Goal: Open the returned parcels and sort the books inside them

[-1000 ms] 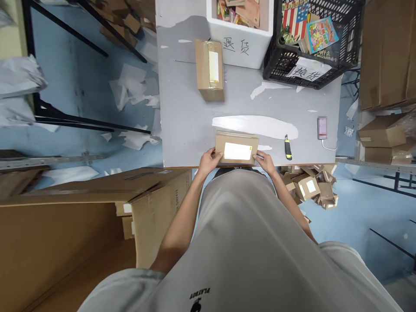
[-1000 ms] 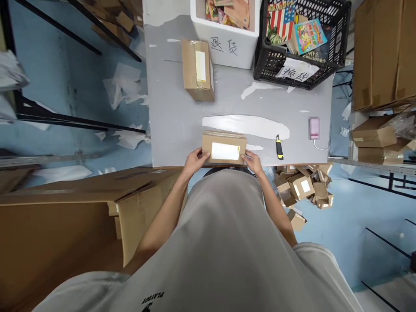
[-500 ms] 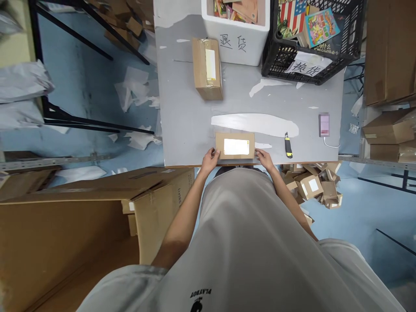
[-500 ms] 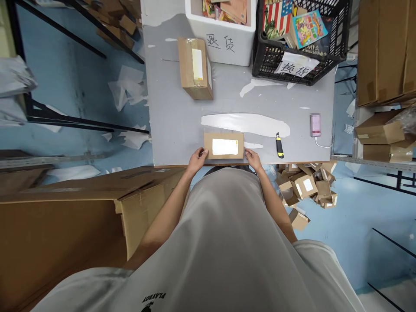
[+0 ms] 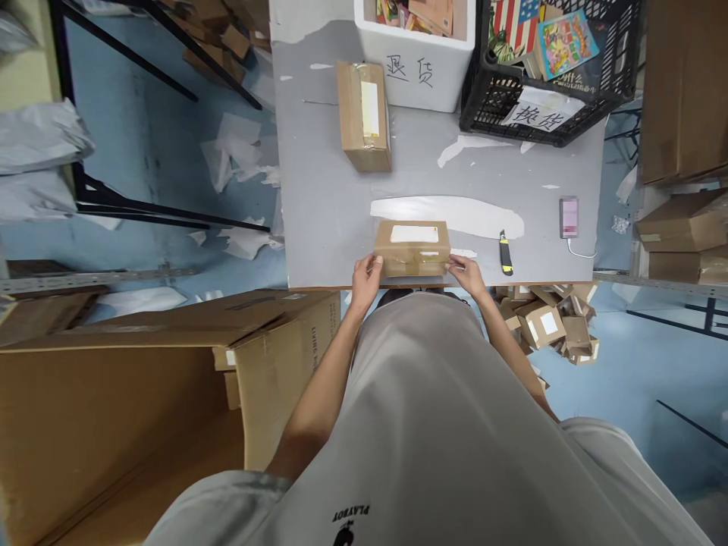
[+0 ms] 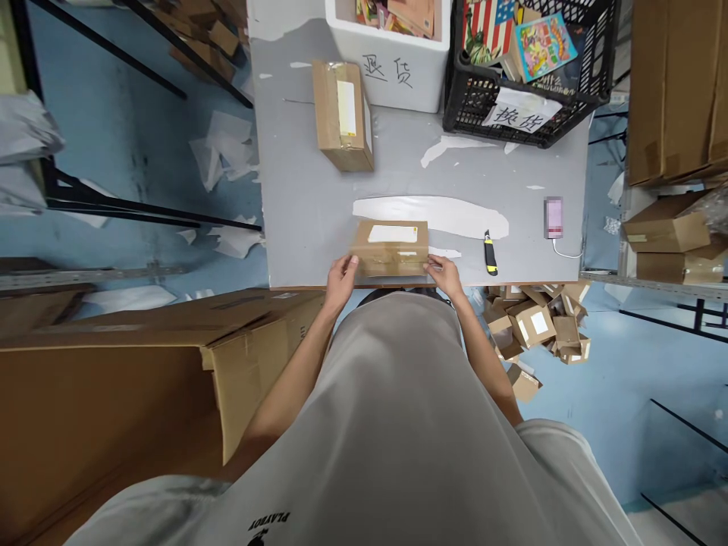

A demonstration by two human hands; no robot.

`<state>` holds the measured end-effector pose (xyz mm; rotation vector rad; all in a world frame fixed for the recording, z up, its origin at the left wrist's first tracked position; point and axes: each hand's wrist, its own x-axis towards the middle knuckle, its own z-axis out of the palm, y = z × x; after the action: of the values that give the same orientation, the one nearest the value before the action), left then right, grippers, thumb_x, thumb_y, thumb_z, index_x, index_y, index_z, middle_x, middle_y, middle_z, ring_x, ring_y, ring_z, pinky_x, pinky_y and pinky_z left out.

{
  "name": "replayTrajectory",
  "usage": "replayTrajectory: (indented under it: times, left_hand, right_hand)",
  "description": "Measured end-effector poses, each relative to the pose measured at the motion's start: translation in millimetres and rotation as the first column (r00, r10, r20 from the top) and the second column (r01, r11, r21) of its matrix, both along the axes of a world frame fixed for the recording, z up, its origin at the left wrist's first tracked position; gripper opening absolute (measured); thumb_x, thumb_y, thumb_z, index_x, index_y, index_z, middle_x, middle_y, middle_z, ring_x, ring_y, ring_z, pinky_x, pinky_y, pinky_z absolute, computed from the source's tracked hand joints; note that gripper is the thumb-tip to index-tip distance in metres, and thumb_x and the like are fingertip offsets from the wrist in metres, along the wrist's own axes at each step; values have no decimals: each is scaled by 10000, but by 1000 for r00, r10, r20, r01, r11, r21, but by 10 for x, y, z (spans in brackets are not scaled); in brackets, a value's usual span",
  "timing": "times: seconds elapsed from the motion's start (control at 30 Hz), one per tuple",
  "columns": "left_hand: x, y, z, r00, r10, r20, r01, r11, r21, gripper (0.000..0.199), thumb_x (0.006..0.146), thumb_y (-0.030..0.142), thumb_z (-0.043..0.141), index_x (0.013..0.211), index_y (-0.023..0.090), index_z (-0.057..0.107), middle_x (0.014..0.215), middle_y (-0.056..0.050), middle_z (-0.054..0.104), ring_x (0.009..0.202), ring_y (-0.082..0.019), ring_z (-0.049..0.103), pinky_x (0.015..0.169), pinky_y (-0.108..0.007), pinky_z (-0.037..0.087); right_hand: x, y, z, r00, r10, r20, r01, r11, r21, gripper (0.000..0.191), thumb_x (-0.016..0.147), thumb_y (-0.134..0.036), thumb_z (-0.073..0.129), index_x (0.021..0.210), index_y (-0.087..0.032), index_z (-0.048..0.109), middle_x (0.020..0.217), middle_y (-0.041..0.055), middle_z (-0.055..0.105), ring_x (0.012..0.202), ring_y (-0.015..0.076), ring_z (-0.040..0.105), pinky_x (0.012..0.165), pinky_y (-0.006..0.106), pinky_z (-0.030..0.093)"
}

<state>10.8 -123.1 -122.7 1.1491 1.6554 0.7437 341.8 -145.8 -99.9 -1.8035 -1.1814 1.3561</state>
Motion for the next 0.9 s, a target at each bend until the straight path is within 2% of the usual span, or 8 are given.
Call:
replayTrajectory:
  times: [0.07,0.13,0.27,0.4,0.57,0.73,0.83,0.9]
  left_hand:
    - [12,83,39,999,36,9,-36,999,30,526,1024,508,792,1448,199,760,1349,-145,709,1292,-290,756,1209,-456,611]
    - [30,156,57,999,48,-3,-48,998,27,513,992,378,795,1466,187,750,1348,-142,691,1260,-286,771,1206,-462,617]
    - [66,200,36,998,55,-41,-56,998,-36,434,952,229,749,1380,162,770,1316,-150,707,1183,-288,789,1165,-484,643]
    - [68,109,-6,997,80,-12,-80,995,-62,409,882,142,746,1289,182,758,1299,-139,731,1161,-272,787,1113,-461,674]
    - [81,17,-31,996,88,5,-88,995,-38,415,881,133,730,1290,200,754,1323,-136,733,1191,-273,782,1136,-470,669]
    - [50,8,-122,997,66,45,-66,998,-9,440,956,232,719,1392,203,767,1397,-149,738,1277,-286,777,1179,-467,649]
    - [-43,-23,-243,991,92,98,-85,994,-71,452,1029,283,630,1459,194,738,1475,-168,747,1319,-296,777,1217,-503,625]
    - [-94,-57,-322,995,68,75,-58,990,-131,525,996,249,631,1511,184,714,1561,-189,714,1309,-310,789,1235,-532,611]
  right_hand:
    - [-3,106,77,999,-26,42,24,998,62,538,932,-568,836,1313,-190,877,1263,133,854,1206,343,823,1174,515,641]
    - [-23,205,122,996,-24,88,17,997,81,522,948,-581,839,1309,-206,884,1248,126,851,1195,338,823,1178,510,640]
    - [-68,281,105,986,8,164,-7,1000,-7,399,937,-498,848,1212,-213,896,1169,122,867,1102,335,835,1130,520,656]
    - [-97,159,36,986,-5,167,19,996,-82,323,909,-449,816,1118,-205,850,1079,114,875,1041,316,833,1086,515,665]
    - [-149,33,-31,991,-81,108,89,993,-72,395,869,-509,814,1118,-204,798,1114,124,858,1034,306,824,1063,511,683]
    - [-70,12,-118,993,-111,39,113,993,-40,504,876,-548,816,1241,-202,796,1296,167,830,1168,326,813,1126,522,667]
    - [23,-59,-196,994,-108,25,110,987,-115,516,943,-545,725,1340,-219,771,1316,155,836,1186,317,802,1134,552,661]
    - [45,-114,-253,995,-86,59,96,975,-201,523,932,-472,703,1386,-216,755,1309,151,840,1130,308,805,1130,583,657]
